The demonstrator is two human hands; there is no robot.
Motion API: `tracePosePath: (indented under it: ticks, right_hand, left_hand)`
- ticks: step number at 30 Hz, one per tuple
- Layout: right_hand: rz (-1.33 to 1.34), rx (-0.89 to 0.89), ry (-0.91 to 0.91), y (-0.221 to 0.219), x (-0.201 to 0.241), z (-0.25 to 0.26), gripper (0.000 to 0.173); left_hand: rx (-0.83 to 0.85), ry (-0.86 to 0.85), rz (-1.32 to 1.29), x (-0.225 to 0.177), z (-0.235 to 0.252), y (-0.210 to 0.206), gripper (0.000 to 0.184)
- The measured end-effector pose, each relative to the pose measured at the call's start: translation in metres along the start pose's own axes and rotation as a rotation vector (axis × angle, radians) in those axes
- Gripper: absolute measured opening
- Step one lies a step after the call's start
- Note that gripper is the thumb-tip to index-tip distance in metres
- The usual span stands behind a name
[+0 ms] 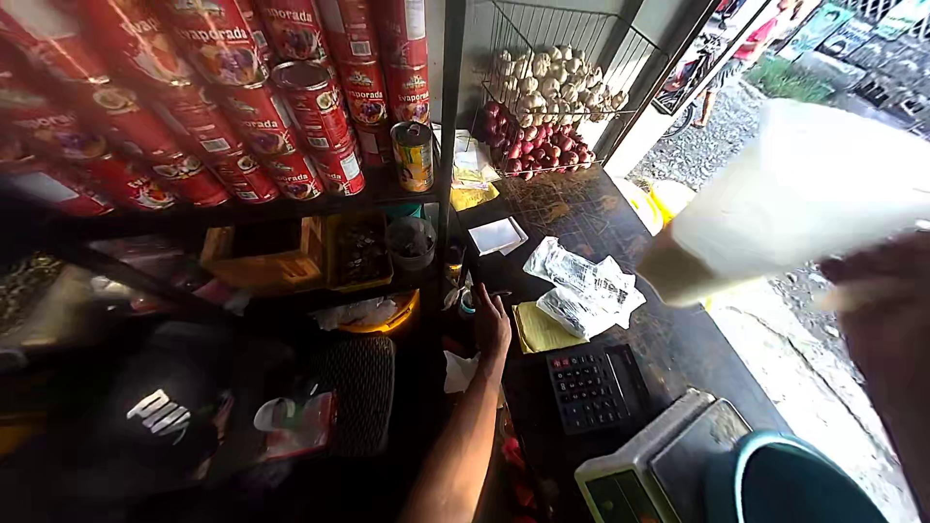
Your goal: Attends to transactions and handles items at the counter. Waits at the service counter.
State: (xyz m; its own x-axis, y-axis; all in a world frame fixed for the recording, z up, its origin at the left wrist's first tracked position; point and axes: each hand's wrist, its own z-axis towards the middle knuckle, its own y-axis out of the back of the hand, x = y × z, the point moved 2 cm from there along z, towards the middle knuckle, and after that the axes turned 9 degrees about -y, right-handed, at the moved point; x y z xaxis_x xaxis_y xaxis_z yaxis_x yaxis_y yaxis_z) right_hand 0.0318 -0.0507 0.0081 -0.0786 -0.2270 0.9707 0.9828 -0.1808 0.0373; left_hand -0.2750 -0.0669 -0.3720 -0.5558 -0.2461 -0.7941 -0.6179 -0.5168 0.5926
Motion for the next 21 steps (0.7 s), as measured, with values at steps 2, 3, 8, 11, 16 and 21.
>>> tracePosePath:
  ticks: [2, 3, 8, 11, 16, 21]
  right_hand:
    - [-0.005, 0.023, -0.012, -0.052, -0.032, 0.046, 0.019]
    - [-0.007, 0.04, -0.029, -0.074, -0.049, 0.065, 0.021]
    - [-0.101, 0.059, -0.069, -0.168, -0.144, 0.14, 0.044]
    - [-0.101, -0.015, -0.096, -0.206, -0.194, 0.159, 0.045]
    - [0.053, -0.054, -0.057, -0.238, -0.254, 0.166, 0.039]
    - [-0.207, -0.116, -0.073, -0.241, -0.26, 0.143, 0.052]
  left_hand:
    - [-0.001, 0.006, -0.009, -0.002, 0.0, 0.002, 0.053]
    - [0.004, 0.01, -0.009, -0.002, -0.001, 0.003, 0.053]
    - [-0.018, -0.005, -0.001, -0.004, 0.001, 0.004, 0.054]
    - [-0.025, -0.027, 0.033, -0.005, -0.001, 0.006, 0.053]
    - [-0.032, -0.036, 0.002, -0.003, -0.002, 0.004, 0.055]
    - [-0.027, -0.026, -0.025, -0.004, -0.003, 0.005, 0.056]
